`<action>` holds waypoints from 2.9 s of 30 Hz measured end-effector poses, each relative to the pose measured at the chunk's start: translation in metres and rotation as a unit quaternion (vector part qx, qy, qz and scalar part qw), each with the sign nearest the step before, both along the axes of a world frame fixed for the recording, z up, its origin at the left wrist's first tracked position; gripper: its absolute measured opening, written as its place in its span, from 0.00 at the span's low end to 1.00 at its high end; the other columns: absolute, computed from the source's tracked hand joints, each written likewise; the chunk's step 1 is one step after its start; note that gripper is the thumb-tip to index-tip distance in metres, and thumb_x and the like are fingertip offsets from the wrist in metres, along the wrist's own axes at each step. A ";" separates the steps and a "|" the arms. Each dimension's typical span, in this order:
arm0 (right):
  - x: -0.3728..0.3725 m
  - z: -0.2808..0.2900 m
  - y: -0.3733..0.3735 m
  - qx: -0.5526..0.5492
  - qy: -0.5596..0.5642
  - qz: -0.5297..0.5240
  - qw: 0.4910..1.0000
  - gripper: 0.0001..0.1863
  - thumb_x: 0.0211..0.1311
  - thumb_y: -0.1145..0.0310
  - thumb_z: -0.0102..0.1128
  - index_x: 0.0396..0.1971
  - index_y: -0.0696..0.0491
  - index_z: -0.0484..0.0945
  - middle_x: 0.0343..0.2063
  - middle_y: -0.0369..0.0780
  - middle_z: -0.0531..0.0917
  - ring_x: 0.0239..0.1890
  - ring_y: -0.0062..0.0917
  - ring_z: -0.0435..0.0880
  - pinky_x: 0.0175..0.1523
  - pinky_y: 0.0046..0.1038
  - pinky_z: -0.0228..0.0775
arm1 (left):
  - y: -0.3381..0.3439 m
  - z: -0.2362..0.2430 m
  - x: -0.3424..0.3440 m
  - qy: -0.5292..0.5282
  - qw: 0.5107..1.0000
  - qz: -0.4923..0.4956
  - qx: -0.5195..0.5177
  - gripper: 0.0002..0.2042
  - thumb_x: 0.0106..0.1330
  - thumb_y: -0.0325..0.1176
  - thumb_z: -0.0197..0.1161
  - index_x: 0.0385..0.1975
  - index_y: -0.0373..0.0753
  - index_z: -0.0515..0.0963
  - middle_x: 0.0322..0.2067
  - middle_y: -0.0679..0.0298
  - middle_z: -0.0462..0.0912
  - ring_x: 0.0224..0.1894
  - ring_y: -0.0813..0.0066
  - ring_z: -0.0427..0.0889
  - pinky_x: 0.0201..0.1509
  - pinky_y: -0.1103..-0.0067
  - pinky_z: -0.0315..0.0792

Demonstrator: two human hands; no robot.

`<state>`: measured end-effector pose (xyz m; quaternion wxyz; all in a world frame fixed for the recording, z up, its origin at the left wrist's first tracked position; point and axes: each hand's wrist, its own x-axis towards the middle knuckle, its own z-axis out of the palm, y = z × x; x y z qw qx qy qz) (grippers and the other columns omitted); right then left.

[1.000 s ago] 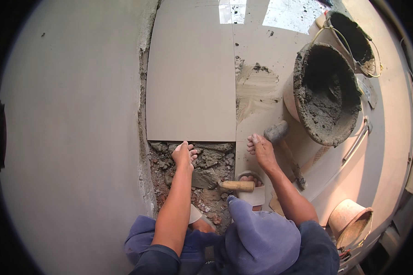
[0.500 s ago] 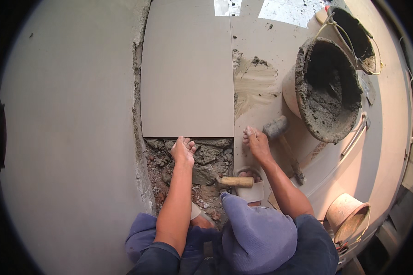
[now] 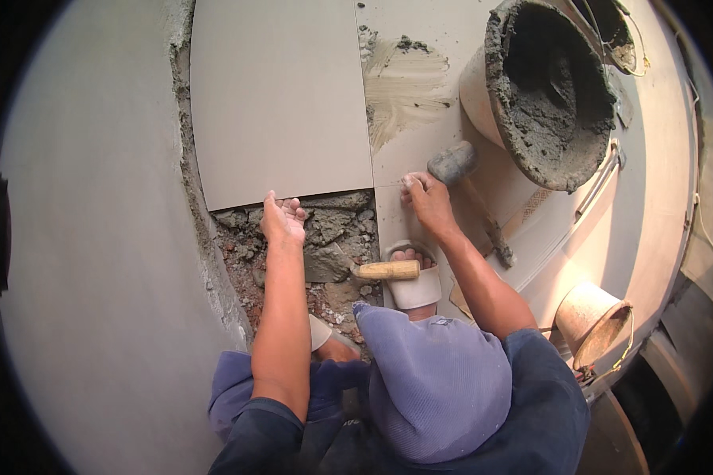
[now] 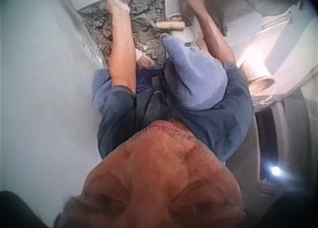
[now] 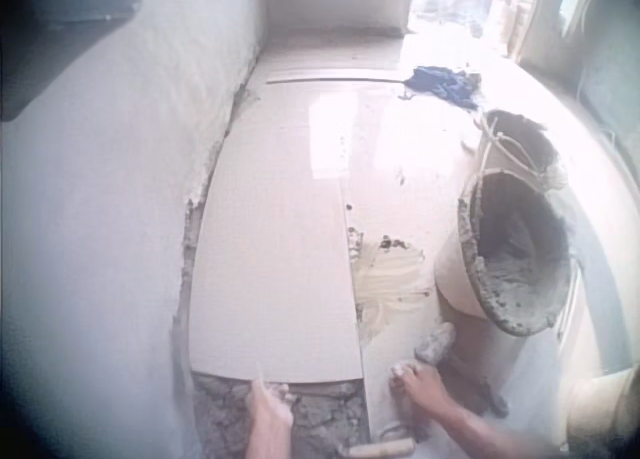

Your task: The person kneels on the floor, positions a large ceramic tile, and taps it with a rubber mallet to set it. They then use a trowel to scoop mortar from a bucket and spread it on the floor before placing another tile.

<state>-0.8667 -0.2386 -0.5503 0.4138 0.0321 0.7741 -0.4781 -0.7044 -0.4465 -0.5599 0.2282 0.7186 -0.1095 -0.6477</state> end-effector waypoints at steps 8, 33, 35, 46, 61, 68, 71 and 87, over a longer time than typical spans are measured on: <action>0.002 0.001 -0.030 0.026 0.162 0.129 0.978 0.15 0.67 0.62 0.56 0.40 0.59 0.81 0.30 0.44 0.85 0.32 0.31 0.84 0.40 0.31 0.74 | 0.000 -0.006 -0.001 0.000 0.999 0.046 0.012 0.17 0.69 0.47 0.61 0.40 0.37 0.72 0.32 0.64 0.73 0.15 0.84 0.62 0.17 0.83 0.55; -0.059 -0.013 -0.152 -0.012 0.129 0.008 0.992 0.28 0.70 0.47 0.51 0.48 0.61 0.76 0.36 0.42 0.84 0.39 0.26 0.81 0.48 0.31 0.72 | 0.003 0.017 0.003 0.004 0.999 0.003 -0.047 0.23 0.69 0.57 0.56 0.42 0.40 0.72 0.25 0.67 0.73 0.17 0.81 0.68 0.18 0.84 0.59; -0.063 -0.019 -0.162 0.041 0.161 0.010 0.986 0.27 0.71 0.45 0.47 0.40 0.59 0.76 0.30 0.46 0.83 0.35 0.35 0.82 0.45 0.36 0.71 | -0.006 0.016 0.010 -0.006 0.998 -0.042 -0.042 0.27 0.68 0.62 0.52 0.44 0.40 0.73 0.29 0.66 0.79 0.27 0.76 0.77 0.26 0.78 0.67; -0.052 -0.006 -0.177 0.138 0.180 -0.099 0.969 0.29 0.70 0.45 0.44 0.35 0.58 0.82 0.34 0.54 0.84 0.41 0.51 0.82 0.48 0.45 0.71 | -0.044 -0.007 0.054 0.300 0.941 -0.005 -0.154 0.23 0.69 0.42 0.61 0.60 0.39 0.68 0.59 0.62 0.74 0.59 0.66 0.73 0.64 0.69 0.69; -0.062 0.163 -0.086 -0.026 0.387 -0.179 0.904 0.31 0.73 0.46 0.45 0.21 0.60 0.71 0.16 0.47 0.71 0.23 0.36 0.70 0.35 0.38 0.67 | 0.001 0.069 0.024 0.471 0.862 -0.103 -0.157 0.25 0.70 0.42 0.61 0.62 0.38 0.68 0.60 0.62 0.74 0.61 0.69 0.72 0.68 0.70 0.67; -0.116 0.249 0.028 -0.111 0.459 -0.303 0.828 0.31 0.74 0.46 0.43 0.21 0.57 0.74 0.18 0.38 0.76 0.23 0.24 0.74 0.34 0.33 0.68 | 0.052 0.151 -0.044 0.551 0.791 -0.185 -0.190 0.16 0.71 0.38 0.60 0.55 0.40 0.76 0.55 0.67 0.80 0.57 0.77 0.77 0.64 0.75 0.70; -0.129 0.258 0.104 -0.225 0.430 -0.384 0.785 0.31 0.74 0.46 0.41 0.22 0.57 0.75 0.19 0.33 0.77 0.23 0.20 0.74 0.33 0.25 0.69 | 0.101 0.176 -0.070 0.569 0.747 -0.274 -0.208 0.15 0.70 0.36 0.61 0.54 0.41 0.76 0.53 0.65 0.80 0.57 0.75 0.77 0.63 0.73 0.71; -0.015 0.092 0.435 -0.026 0.297 -0.653 0.696 0.34 0.71 0.38 0.38 0.52 0.55 0.74 0.44 0.40 0.80 0.46 0.27 0.79 0.50 0.32 0.73 | 0.268 0.162 -0.168 0.405 0.460 -0.789 -0.049 0.23 0.67 0.43 0.62 0.50 0.28 0.76 0.47 0.52 0.81 0.52 0.64 0.77 0.59 0.69 0.70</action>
